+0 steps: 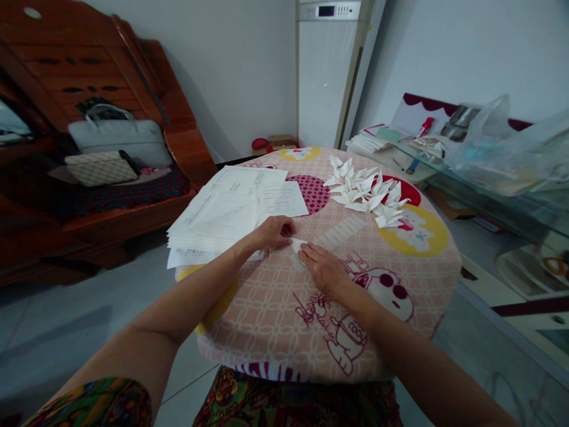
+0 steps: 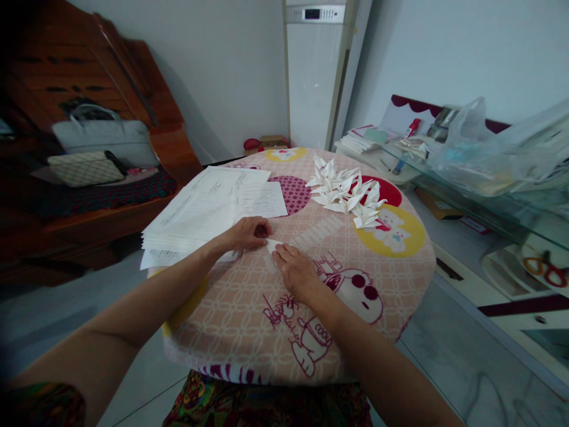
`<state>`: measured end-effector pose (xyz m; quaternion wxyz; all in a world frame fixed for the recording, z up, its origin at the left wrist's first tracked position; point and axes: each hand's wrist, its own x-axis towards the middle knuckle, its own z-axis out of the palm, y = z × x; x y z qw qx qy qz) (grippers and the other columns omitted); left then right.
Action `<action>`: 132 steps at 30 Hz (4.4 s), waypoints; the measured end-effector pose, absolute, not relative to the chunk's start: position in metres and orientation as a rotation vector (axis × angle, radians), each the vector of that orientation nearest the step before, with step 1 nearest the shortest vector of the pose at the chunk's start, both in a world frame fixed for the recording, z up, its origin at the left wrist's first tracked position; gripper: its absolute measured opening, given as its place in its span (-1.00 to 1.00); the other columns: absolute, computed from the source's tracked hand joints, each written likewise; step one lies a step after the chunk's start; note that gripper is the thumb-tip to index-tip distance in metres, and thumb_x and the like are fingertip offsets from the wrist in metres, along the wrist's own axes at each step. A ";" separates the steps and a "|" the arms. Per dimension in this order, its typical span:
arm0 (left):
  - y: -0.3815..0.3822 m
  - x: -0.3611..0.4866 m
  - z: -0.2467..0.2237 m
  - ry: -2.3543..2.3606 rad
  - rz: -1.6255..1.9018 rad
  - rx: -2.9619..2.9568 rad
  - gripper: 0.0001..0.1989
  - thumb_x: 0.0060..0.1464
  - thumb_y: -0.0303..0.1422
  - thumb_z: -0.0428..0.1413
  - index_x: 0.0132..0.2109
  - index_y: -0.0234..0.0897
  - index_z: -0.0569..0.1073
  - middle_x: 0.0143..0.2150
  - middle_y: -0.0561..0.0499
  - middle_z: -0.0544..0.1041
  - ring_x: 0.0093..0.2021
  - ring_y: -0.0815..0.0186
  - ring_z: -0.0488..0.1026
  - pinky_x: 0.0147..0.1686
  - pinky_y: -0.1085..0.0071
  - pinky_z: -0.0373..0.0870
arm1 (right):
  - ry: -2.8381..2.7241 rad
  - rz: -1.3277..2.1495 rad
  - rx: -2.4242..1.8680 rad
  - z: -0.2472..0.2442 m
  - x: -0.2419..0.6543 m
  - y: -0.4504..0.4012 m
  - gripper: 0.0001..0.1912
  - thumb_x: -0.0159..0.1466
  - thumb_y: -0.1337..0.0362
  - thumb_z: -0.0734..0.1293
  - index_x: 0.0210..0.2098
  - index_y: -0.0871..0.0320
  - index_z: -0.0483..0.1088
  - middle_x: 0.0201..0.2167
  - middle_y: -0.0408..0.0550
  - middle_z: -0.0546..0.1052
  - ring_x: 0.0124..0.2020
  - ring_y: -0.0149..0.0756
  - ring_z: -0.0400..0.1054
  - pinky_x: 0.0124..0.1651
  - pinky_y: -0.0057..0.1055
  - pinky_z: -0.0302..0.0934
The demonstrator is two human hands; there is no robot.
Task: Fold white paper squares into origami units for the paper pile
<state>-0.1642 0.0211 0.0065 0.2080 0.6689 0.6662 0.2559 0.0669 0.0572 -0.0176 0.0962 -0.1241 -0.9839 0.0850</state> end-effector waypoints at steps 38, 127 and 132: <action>-0.006 -0.126 -0.001 1.627 0.800 2.200 -0.73 0.14 -0.32 0.14 -0.02 -0.30 0.46 -0.06 -0.12 0.49 -0.05 0.21 0.43 -0.02 0.27 0.38 | -2.859 0.287 -0.274 -0.025 0.107 0.050 -0.35 0.17 0.59 0.14 0.26 0.38 0.24 0.30 0.26 0.27 0.38 -0.10 0.04 0.36 -0.05 0.07; -0.022 -0.095 0.002 1.352 0.829 2.370 -0.83 0.19 -0.42 0.08 -0.18 -0.27 0.58 0.29 -0.17 0.34 0.19 0.11 0.38 0.14 0.16 0.36 | -2.395 1.140 -0.893 0.008 0.125 0.093 -0.76 0.20 0.22 0.30 -0.43 0.23 0.55 -0.55 -0.14 0.52 -0.50 -0.35 0.34 -0.43 -0.48 0.09; -0.023 -0.094 0.004 1.374 0.786 2.371 -0.84 0.15 -0.45 0.10 -0.18 -0.26 0.58 0.30 -0.17 0.34 0.17 0.09 0.40 0.14 0.12 0.35 | -2.453 1.015 -0.868 0.004 0.125 0.094 -0.68 0.22 0.25 0.26 -0.60 0.23 0.45 -0.67 -0.21 0.35 -0.58 -0.43 0.20 -0.50 -0.48 -0.03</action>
